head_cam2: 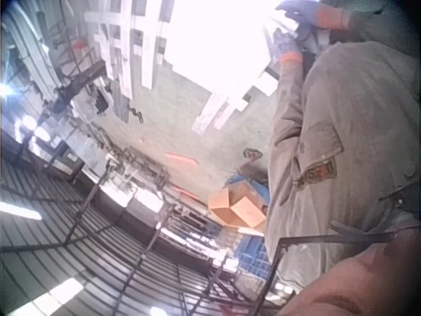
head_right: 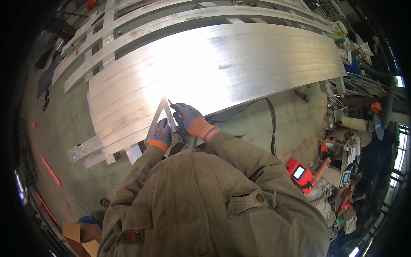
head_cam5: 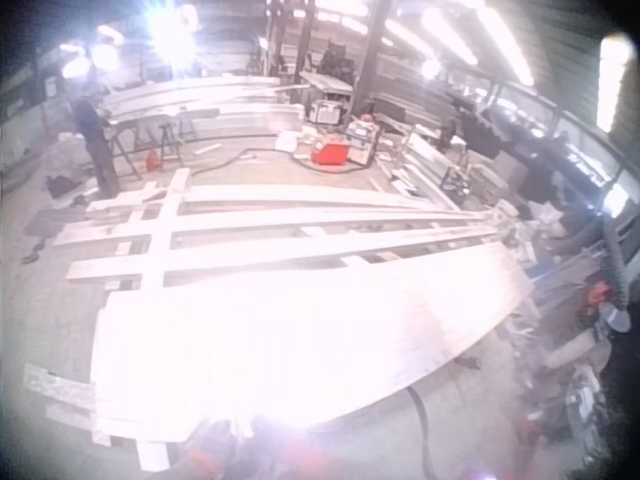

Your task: The person uses a triangular square and a red marker to draw straight lines on a large metal sheet. They repeatedly reposition the square along the sheet and draw lines, then set the tools aside.

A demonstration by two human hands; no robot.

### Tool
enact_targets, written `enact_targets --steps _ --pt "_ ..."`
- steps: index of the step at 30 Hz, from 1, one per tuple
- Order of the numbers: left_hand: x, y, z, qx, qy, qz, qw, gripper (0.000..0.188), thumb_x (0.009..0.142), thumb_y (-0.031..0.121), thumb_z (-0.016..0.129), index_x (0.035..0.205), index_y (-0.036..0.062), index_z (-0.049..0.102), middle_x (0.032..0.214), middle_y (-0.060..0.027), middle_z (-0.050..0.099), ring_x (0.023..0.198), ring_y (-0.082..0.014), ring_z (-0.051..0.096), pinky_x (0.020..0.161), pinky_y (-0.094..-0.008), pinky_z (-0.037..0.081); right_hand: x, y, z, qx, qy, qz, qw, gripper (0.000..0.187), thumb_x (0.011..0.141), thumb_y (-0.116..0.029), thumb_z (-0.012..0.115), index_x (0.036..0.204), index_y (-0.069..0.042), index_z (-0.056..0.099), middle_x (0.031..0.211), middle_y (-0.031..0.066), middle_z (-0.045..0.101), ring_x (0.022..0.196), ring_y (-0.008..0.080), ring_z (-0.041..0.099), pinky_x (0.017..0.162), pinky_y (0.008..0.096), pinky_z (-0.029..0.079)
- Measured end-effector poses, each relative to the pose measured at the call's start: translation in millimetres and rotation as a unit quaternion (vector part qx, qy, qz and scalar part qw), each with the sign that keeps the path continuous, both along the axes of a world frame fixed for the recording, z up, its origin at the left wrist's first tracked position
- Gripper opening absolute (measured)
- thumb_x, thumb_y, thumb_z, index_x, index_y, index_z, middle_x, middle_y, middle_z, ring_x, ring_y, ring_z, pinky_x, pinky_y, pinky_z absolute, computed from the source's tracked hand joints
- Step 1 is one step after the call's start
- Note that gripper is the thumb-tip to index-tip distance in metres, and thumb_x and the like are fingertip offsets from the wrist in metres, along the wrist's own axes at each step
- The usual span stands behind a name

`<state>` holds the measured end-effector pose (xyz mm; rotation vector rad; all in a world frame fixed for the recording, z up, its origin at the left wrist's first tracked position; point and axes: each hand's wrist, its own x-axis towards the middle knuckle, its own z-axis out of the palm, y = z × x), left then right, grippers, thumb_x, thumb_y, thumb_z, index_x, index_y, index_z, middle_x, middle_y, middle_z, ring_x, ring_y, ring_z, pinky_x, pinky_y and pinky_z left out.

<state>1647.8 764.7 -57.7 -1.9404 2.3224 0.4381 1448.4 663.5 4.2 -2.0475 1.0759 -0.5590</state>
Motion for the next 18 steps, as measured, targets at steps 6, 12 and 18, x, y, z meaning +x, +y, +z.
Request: enact_targets --steps 6,12,18 --pt "3 -2 -12 -0.002 0.003 -0.003 1.0 0.033 0.101 0.017 0.067 0.126 -0.0015 0.076 0.155 -0.0254 0.063 0.143 -0.0413 0.061 0.117 -0.049 0.053 24 -21 -19 -0.02 0.042 0.021 0.999 0.041 0.108 -0.017 0.062 0.148 -0.009 0.063 0.145 0.0191 0.068 0.126 0.044 0.068 0.108 0.0514 0.058" --pt "4 2 -14 -0.012 0.024 0.012 1.0 0.032 0.103 0.02 0.066 0.124 -0.001 0.077 0.154 -0.0255 0.064 0.141 -0.0417 0.063 0.115 -0.0495 0.054 28 -24 -27 -0.01 0.058 0.016 0.998 0.043 0.105 -0.009 0.063 0.148 -0.008 0.063 0.147 0.0192 0.068 0.129 0.0422 0.068 0.111 0.0481 0.057" --pt "5 0 -9 -0.001 0.028 0.0 1.0 0.034 0.102 0.021 0.067 0.126 -0.0019 0.076 0.155 -0.0261 0.064 0.14 -0.042 0.063 0.115 -0.0499 0.054 29 -27 -34 -0.01 0.045 0.024 0.999 0.04 0.108 -0.019 0.062 0.147 -0.009 0.064 0.146 0.019 0.068 0.127 0.0431 0.069 0.109 0.0513 0.058"
